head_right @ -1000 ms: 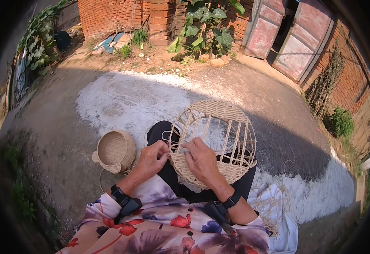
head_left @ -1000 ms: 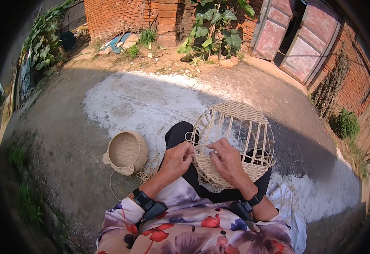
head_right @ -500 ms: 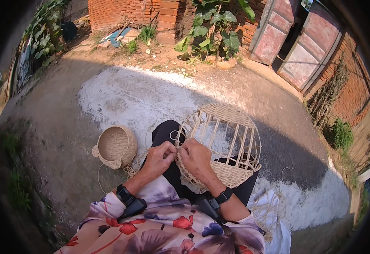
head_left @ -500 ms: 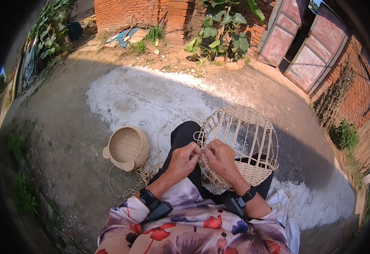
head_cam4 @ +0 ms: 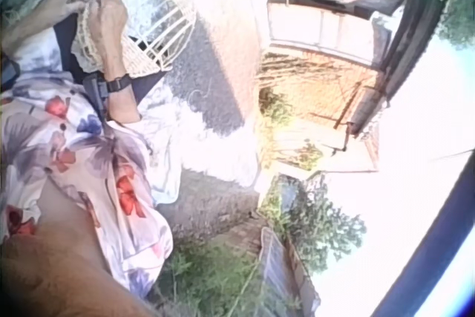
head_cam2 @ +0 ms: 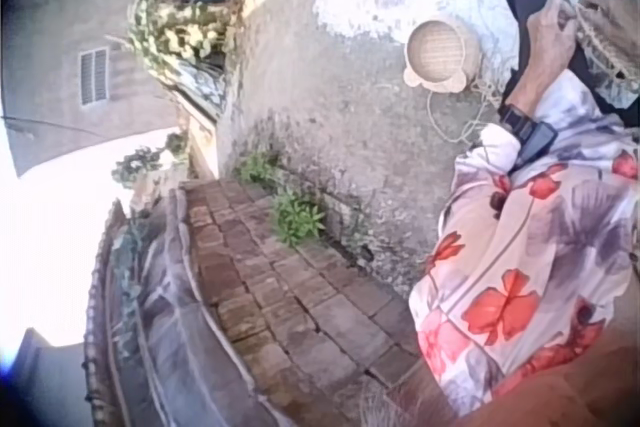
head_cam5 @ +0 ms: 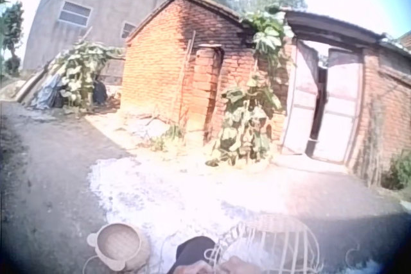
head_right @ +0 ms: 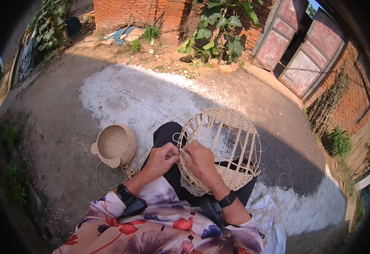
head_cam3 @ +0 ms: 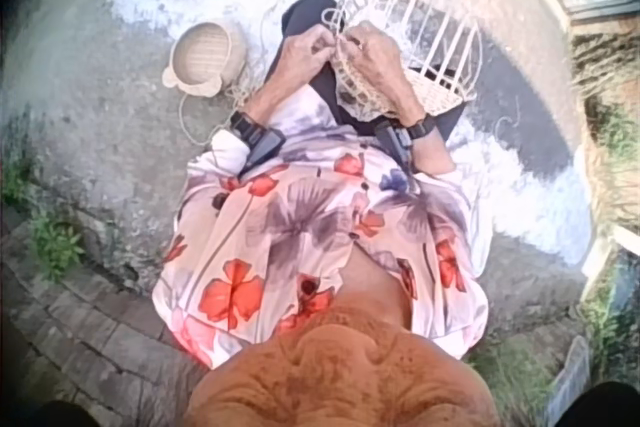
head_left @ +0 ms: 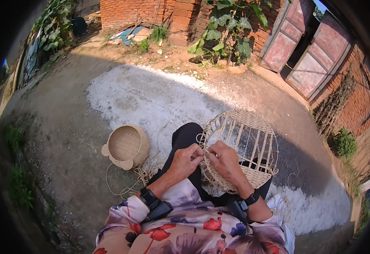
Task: Weaving the base frame of a wicker basket using long strands.
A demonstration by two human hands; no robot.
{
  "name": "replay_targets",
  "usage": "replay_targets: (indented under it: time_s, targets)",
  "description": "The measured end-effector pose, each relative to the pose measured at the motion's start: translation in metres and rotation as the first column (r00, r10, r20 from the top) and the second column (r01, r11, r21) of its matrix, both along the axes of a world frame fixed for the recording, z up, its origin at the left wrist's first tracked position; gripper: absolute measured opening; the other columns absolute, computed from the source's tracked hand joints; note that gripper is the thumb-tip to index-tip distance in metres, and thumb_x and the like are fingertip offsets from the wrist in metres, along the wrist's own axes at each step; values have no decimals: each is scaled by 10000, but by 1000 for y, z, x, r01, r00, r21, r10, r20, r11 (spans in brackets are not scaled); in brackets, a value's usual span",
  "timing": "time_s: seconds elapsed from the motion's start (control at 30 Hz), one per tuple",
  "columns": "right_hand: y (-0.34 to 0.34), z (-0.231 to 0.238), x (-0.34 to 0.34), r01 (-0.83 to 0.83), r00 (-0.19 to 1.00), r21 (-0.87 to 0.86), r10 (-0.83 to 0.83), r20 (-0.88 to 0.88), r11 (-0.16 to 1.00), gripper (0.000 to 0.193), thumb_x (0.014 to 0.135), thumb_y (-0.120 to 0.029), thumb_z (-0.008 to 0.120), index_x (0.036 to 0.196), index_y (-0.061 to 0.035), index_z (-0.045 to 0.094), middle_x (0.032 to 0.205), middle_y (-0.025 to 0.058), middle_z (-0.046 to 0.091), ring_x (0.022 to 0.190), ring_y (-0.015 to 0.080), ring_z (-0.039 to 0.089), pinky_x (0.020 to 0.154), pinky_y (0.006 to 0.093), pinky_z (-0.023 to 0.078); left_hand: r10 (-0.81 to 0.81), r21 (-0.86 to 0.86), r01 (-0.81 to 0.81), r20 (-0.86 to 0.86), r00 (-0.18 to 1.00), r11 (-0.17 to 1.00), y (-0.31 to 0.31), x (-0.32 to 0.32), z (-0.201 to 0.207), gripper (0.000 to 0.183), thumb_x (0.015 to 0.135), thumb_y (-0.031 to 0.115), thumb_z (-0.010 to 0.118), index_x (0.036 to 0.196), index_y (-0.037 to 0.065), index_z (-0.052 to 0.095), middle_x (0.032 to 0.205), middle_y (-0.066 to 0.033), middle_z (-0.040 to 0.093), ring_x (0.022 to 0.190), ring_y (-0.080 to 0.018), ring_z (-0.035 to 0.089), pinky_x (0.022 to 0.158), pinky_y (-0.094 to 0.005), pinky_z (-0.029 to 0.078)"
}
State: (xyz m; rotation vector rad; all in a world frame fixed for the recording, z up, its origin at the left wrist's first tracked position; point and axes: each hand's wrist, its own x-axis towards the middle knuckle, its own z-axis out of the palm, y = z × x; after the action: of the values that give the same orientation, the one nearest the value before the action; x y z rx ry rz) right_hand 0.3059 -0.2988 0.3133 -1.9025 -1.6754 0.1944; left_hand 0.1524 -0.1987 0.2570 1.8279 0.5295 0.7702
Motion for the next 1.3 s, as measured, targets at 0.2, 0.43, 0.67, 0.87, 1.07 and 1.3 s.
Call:
replay_targets:
  time_s: [0.2,0.43,0.67,0.87,1.07,1.3]
  targets:
    - [9,-5,-7,23,994,161,-5,-108,987,80,844,-78,683,902,-23,682,823,164,669,745,362,662,660,417,511,-38,-32,38,15,999,999,1,-1,-4,115,862,-19,683,953,-15,613,828,-92,713,765,-140,710,702,-297,578]
    - [18,-17,-5,37,877,47,-10,-481,998,94,838,-78,711,879,0,677,741,163,665,649,280,644,620,356,501,-54,-48,52,-31,998,997,-2,-5,1,145,875,37,681,982,-43,623,841,-110,718,781,-138,709,724,-297,578]
    - [24,10,-12,-63,998,6,63,8,998,142,863,-136,694,854,6,685,738,166,678,651,288,673,602,368,503,77,-9,-77,-57,995,997,-3,2,-7,182,888,170,689,899,-6,643,755,-126,701,660,-206,679,629,-359,526]
    - [16,20,-1,31,1000,85,-31,-5,996,145,870,-111,611,976,-17,642,813,234,671,789,426,674,697,518,509,-18,-196,-9,-133,991,980,0,5,1,224,961,217,628,909,0,645,813,-89,709,769,-141,688,704,-295,543]
    - [4,5,-8,28,998,15,-27,-59,999,147,863,-111,623,981,-23,619,878,211,663,789,416,666,695,511,507,-41,-279,-2,-147,988,960,3,5,-4,195,975,186,613,945,-6,622,879,-102,706,794,-157,693,729,-294,559]
    - [-25,11,3,33,997,97,-40,71,995,129,835,-118,711,906,-48,628,852,124,606,772,354,633,659,443,498,-91,-360,68,-47,995,931,6,5,-9,240,988,217,611,963,-21,624,933,-99,700,832,-156,686,761,-291,559]
